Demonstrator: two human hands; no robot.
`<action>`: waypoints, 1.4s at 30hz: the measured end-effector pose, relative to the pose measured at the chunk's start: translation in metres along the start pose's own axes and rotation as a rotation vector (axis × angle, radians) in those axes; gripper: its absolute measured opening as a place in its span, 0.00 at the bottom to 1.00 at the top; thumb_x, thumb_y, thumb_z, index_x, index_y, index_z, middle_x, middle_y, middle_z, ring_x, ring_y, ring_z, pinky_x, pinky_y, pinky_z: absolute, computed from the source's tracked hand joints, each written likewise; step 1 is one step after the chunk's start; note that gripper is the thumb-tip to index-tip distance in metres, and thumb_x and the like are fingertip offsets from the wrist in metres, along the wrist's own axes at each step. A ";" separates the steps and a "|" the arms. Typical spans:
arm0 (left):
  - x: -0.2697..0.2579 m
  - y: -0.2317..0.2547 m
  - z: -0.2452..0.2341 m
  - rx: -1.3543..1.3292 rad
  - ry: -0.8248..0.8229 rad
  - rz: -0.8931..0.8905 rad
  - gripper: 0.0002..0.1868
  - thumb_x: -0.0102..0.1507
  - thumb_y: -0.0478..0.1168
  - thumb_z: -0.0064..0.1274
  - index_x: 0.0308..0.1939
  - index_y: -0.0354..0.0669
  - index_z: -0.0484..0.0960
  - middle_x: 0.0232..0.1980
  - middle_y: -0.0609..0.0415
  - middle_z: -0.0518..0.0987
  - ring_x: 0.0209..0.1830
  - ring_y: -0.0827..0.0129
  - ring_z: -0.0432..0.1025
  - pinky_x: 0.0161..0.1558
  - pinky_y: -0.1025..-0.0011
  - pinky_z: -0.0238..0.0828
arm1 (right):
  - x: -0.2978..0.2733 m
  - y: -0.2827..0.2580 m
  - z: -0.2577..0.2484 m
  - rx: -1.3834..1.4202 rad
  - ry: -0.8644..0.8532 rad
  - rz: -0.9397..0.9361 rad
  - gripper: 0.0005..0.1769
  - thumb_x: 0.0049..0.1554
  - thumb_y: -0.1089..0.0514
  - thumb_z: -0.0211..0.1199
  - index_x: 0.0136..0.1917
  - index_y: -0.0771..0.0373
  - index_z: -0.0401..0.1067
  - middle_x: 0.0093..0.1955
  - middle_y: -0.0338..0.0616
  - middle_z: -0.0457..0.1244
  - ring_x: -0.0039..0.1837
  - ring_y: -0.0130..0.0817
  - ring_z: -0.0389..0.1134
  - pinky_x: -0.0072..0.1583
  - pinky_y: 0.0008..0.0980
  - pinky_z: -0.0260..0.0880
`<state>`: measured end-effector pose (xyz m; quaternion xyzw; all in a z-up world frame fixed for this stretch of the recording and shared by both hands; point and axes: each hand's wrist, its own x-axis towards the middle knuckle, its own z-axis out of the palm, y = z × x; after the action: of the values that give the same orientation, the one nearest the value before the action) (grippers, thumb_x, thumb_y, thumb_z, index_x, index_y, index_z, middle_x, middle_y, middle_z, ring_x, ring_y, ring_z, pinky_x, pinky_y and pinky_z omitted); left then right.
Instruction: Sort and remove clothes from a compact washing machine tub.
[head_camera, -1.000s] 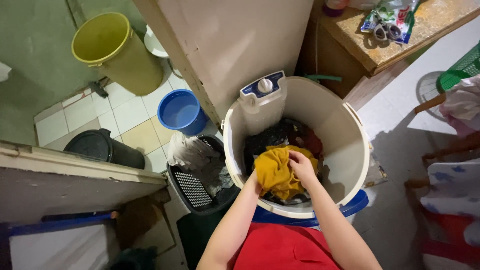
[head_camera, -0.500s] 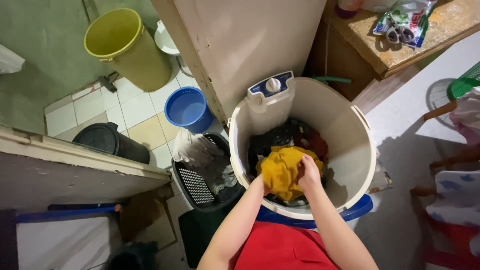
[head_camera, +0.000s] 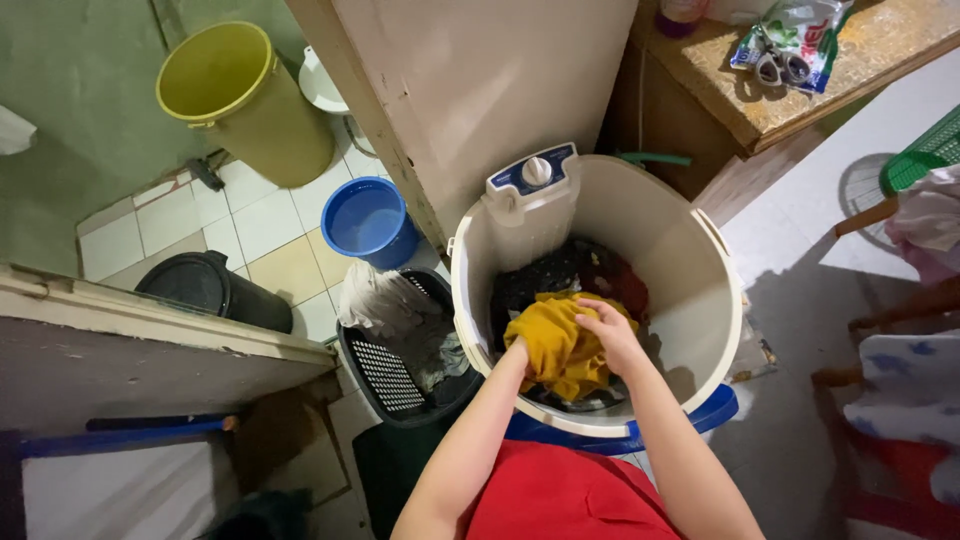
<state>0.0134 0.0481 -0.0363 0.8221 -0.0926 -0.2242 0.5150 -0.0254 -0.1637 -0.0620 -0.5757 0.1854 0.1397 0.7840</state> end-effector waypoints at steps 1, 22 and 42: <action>-0.003 0.002 -0.008 -0.032 -0.010 -0.019 0.24 0.57 0.39 0.61 0.58 0.37 0.82 0.53 0.48 0.85 0.47 0.62 0.79 0.48 0.66 0.76 | 0.011 0.010 -0.015 0.001 0.000 -0.001 0.21 0.58 0.56 0.63 0.64 0.56 0.69 0.59 0.35 0.68 0.61 0.30 0.68 0.62 0.34 0.68; -0.086 0.154 -0.149 -0.174 0.896 0.569 0.20 0.61 0.35 0.69 0.46 0.42 0.70 0.40 0.54 0.75 0.36 0.70 0.73 0.39 0.73 0.73 | 0.024 0.040 -0.048 -1.107 0.152 -0.444 0.47 0.41 0.48 0.81 0.69 0.61 0.66 0.74 0.58 0.54 0.75 0.54 0.53 0.72 0.45 0.53; -0.053 0.022 -0.081 0.389 0.269 0.095 0.35 0.54 0.45 0.73 0.60 0.46 0.71 0.57 0.37 0.77 0.51 0.41 0.76 0.51 0.54 0.73 | 0.045 -0.023 0.012 -0.335 0.296 -0.181 0.13 0.63 0.62 0.54 0.58 0.66 0.74 0.53 0.44 0.70 0.53 0.33 0.69 0.54 0.34 0.71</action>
<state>0.0057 0.1241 0.0276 0.9231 -0.1031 -0.0660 0.3646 0.0262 -0.1591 -0.0591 -0.7261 0.2203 0.0120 0.6513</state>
